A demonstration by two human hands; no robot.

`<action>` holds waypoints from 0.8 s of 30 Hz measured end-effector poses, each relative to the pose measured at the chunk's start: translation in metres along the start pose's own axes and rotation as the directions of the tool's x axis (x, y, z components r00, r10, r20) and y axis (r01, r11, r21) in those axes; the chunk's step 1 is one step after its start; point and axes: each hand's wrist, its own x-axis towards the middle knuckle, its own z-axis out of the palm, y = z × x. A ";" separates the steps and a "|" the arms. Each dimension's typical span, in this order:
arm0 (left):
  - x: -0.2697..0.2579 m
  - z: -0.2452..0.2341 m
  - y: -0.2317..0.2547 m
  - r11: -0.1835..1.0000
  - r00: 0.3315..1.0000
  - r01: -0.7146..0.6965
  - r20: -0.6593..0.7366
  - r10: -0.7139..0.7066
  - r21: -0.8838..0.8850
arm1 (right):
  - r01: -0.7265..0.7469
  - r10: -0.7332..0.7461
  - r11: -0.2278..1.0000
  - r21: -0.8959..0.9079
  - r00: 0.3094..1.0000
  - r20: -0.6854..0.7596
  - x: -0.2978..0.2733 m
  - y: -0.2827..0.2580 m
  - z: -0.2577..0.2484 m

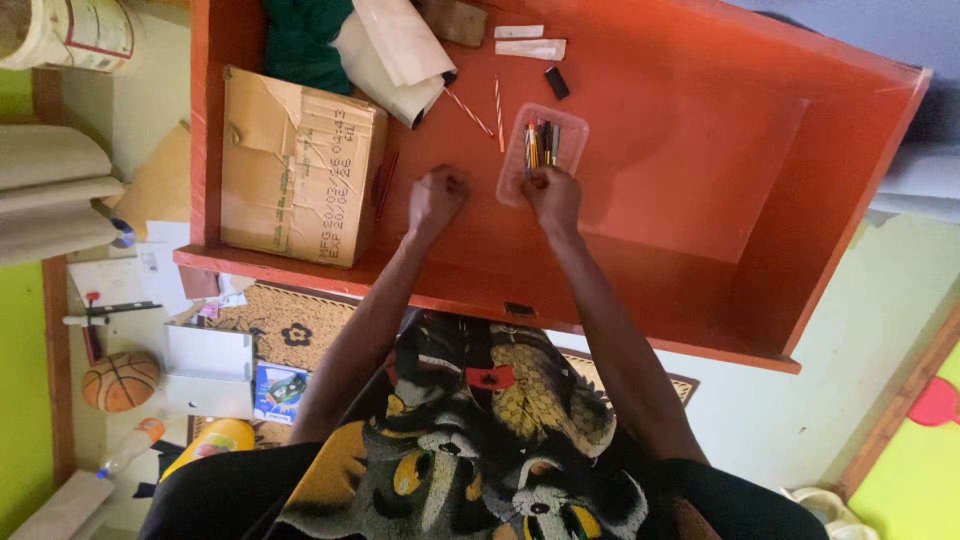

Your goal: The person removes a laptop, a computer mouse, and a power bank from an orange storage box and places them on the floor. They then gather pens and markers from the box, place them into a small plastic container, and set the container on a nearby windowsill.

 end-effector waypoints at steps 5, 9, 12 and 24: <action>0.013 -0.009 -0.058 0.831 0.968 0.249 -0.148 -0.202 0.497 | -0.028 0.028 1.000 0.010 0.999 0.039 0.011 -0.006 0.019; 0.010 -0.014 -0.088 0.735 0.944 0.189 0.085 -0.318 0.651 | 0.001 -0.002 1.000 0.023 0.999 0.035 0.006 0.001 0.028; -0.001 -0.008 -0.090 0.741 0.863 0.027 0.359 -0.356 0.671 | 0.023 -0.021 0.998 -0.066 0.999 0.031 0.011 0.003 0.030; -0.001 -0.005 -0.032 0.956 0.896 0.167 0.367 -0.249 0.241 | -0.353 0.153 0.848 0.397 0.878 0.454 -0.037 0.002 0.027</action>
